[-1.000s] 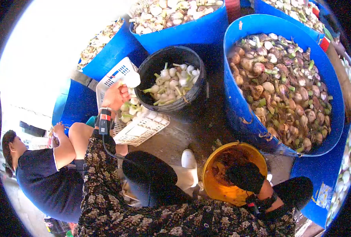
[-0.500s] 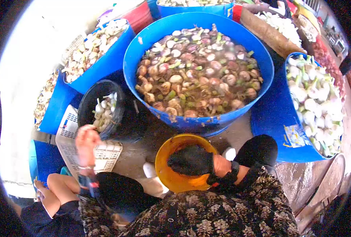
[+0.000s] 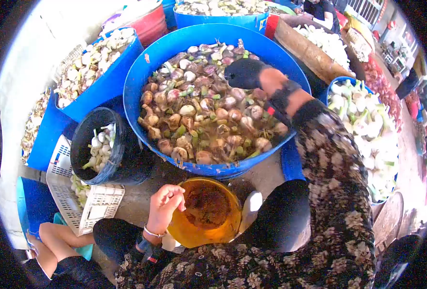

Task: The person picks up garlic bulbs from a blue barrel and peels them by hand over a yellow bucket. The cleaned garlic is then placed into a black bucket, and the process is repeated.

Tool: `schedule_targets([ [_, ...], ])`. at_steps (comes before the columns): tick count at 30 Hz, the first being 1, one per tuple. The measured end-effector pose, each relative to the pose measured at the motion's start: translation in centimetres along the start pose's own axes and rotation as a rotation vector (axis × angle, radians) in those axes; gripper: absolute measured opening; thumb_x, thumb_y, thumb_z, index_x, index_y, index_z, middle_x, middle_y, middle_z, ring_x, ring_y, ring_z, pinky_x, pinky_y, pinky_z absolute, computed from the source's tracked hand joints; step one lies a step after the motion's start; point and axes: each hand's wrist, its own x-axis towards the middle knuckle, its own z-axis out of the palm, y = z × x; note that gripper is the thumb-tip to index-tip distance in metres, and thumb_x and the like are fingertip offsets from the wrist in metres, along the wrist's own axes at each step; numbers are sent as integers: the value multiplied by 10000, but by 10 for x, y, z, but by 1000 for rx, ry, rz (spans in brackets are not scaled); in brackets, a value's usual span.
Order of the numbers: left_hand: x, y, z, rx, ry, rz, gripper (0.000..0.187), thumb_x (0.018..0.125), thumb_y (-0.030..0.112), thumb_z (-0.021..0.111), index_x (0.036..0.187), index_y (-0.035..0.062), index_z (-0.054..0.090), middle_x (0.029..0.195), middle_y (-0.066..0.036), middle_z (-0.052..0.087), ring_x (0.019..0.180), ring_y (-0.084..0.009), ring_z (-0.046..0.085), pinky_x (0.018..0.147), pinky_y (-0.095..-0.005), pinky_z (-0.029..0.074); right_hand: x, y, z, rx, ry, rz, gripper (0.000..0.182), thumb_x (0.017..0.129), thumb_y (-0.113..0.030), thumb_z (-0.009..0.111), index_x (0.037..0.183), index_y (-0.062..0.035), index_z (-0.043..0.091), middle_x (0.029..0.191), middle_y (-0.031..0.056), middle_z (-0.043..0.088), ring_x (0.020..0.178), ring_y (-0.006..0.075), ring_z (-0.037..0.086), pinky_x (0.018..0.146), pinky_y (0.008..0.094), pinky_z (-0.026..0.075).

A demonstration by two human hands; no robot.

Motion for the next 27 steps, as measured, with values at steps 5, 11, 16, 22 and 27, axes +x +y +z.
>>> schedule_targets([
  [5, -5, 16, -4, 85, 47, -29, 147, 848, 31, 572, 990, -3, 564, 772, -16, 564, 637, -59, 509, 579, -203, 437, 64, 75, 120, -226, -470, 176, 624, 705, -424, 648, 1225, -105, 518, 1152, 146, 578, 1069, 336, 544, 897, 445, 431],
  [11, -19, 31, 2, 481, -21, 109, 188, 790, 41, 620, 972, 15, 582, 766, -39, 578, 675, -107, 552, 623, -243, 459, 45, 47, 117, -239, -605, 72, 634, 678, -436, 669, 1198, -92, 554, 1195, 147, 558, 1067, 325, 551, 889, 431, 438],
  [16, -28, 29, 9, 550, 32, 176, 168, 788, 57, 627, 945, 18, 584, 714, -50, 567, 656, -123, 560, 609, -248, 461, 29, 4, 28, -45, -417, 162, 690, 620, -470, 698, 1156, -56, 566, 1126, 173, 591, 1048, 326, 561, 901, 413, 435],
  [22, -18, 6, 15, -271, -66, 54, 311, 914, 264, 510, 1126, 39, 481, 844, -76, 561, 697, -178, 571, 676, -332, 506, -48, -119, -67, 492, 215, -240, 537, 700, -352, 703, 1125, -62, 548, 1083, 168, 602, 993, 297, 591, 870, 377, 458],
  [27, -32, 9, 29, -791, -293, 70, 549, 898, 389, 512, 1306, 61, 345, 1184, -109, 516, 932, -238, 592, 790, -391, 501, -115, -258, -28, 228, 330, -363, 521, 675, -311, 714, 1111, -82, 544, 999, 134, 582, 912, 316, 564, 806, 414, 458],
])
